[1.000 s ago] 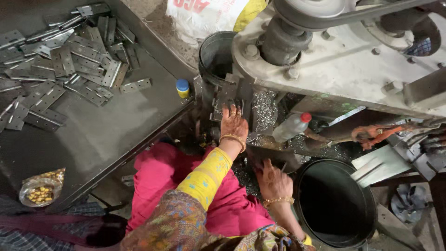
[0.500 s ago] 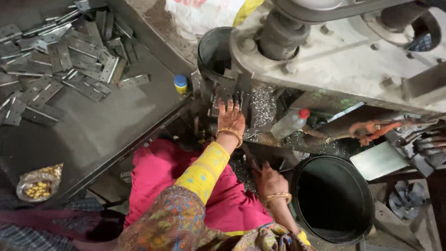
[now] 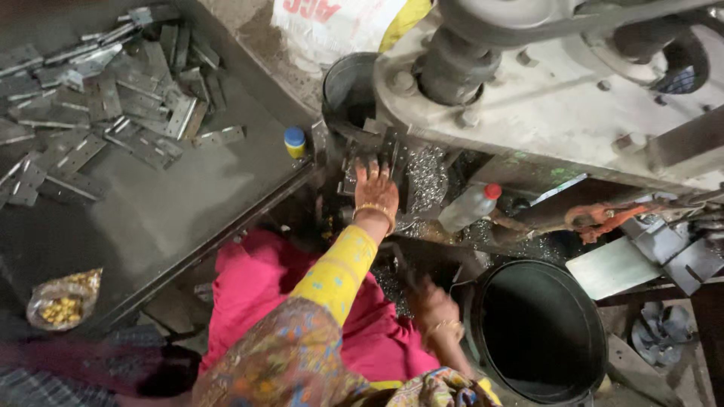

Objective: The person sits on the floor and repeatedly picks up small metal plates from a tray. They place each plate into a press machine, operate the lever to process it, and then remove the finished piece, placing it back onto the tray.

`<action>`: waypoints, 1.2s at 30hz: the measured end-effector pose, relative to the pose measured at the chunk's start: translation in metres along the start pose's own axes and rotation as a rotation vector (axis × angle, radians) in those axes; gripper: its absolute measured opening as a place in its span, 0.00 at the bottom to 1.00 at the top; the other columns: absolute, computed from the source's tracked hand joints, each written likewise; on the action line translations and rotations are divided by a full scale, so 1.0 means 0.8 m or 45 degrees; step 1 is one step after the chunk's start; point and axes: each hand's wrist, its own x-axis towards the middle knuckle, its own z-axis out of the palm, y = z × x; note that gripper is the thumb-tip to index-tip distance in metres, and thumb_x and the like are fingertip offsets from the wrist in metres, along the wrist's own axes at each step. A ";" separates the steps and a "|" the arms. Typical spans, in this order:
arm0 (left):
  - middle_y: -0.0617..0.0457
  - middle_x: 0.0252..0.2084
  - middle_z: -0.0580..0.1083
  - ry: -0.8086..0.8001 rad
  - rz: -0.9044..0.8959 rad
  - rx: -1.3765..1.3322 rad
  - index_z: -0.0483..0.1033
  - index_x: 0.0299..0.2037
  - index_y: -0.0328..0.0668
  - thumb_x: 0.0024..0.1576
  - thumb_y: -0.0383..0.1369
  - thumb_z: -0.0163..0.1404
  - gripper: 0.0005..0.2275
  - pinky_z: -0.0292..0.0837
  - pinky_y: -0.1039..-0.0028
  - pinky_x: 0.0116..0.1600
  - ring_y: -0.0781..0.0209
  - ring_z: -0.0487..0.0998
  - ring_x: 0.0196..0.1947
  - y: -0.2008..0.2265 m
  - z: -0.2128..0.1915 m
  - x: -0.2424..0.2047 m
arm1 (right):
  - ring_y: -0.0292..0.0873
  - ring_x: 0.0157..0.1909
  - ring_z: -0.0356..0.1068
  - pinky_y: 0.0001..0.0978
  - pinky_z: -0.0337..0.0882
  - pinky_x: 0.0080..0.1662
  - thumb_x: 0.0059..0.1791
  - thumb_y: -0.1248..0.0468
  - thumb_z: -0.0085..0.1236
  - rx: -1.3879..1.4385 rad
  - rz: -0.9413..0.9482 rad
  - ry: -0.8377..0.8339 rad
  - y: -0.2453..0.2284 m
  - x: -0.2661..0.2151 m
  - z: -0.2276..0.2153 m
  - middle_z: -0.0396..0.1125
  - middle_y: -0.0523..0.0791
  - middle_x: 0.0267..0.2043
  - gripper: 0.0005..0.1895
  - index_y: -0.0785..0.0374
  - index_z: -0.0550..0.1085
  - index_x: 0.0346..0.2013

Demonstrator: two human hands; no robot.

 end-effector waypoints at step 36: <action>0.46 0.54 0.76 0.851 -0.856 -0.080 0.76 0.51 0.49 0.47 0.35 0.50 0.19 0.65 0.52 0.55 0.48 0.74 0.53 -0.369 0.143 -0.010 | 0.50 0.43 0.78 0.43 0.76 0.50 0.52 0.56 0.59 0.025 -0.452 0.974 -0.088 -0.024 -0.156 0.76 0.49 0.44 0.14 0.55 0.80 0.49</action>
